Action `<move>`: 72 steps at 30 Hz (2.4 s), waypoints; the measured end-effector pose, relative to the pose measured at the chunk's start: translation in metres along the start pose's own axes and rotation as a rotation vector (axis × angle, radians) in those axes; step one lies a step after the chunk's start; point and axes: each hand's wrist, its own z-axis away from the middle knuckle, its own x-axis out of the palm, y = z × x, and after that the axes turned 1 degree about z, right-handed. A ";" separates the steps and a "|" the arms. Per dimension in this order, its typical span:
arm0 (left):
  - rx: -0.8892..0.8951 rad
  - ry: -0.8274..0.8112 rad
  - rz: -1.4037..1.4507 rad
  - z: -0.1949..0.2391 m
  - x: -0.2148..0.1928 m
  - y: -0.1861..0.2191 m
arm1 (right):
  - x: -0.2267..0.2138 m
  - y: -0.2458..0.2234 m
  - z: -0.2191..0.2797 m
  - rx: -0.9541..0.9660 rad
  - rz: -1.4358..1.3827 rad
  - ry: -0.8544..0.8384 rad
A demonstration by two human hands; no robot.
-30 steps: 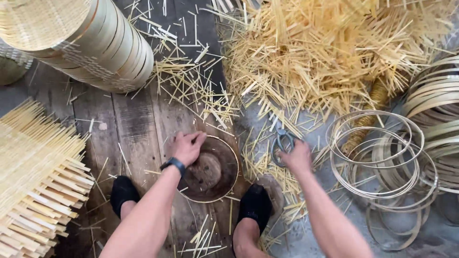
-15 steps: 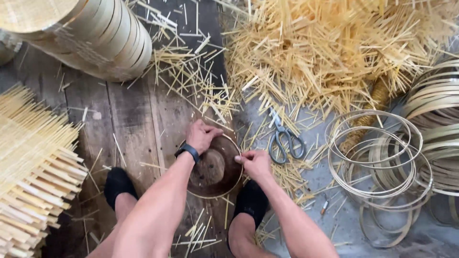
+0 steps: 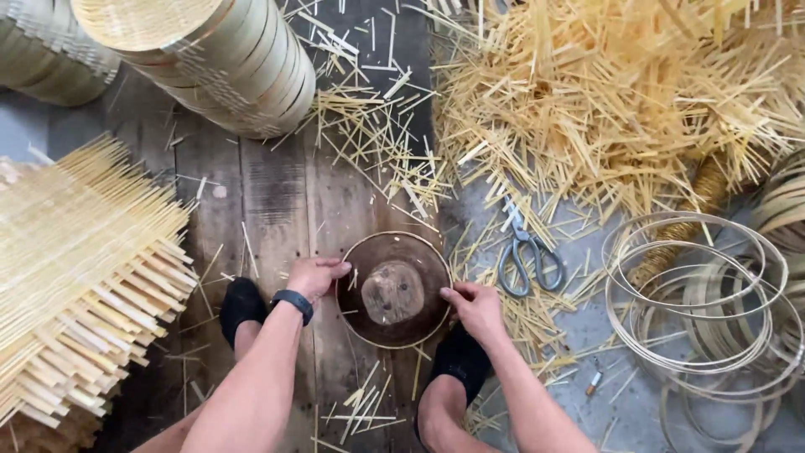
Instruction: The person sits on the floor of a bamboo workshop and weaves thin bamboo strips into a flat woven mat, shaping it over a round wooden mold to form a basket base. They trim excess strip ends with scissors, fit a bamboo hoop rim around the edge, and place the finished piece onto a stack of completed baskets.
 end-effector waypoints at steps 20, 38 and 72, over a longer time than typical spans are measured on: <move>-0.152 -0.087 0.555 0.097 0.036 -0.098 | 0.017 0.011 0.025 0.234 -0.190 -0.088; 1.092 -0.006 -0.041 0.194 0.070 0.058 | 0.030 -0.121 0.065 -0.349 0.049 0.068; 1.871 0.575 -1.025 0.136 -0.048 0.265 | -0.042 -0.025 0.067 -0.174 -0.906 -0.095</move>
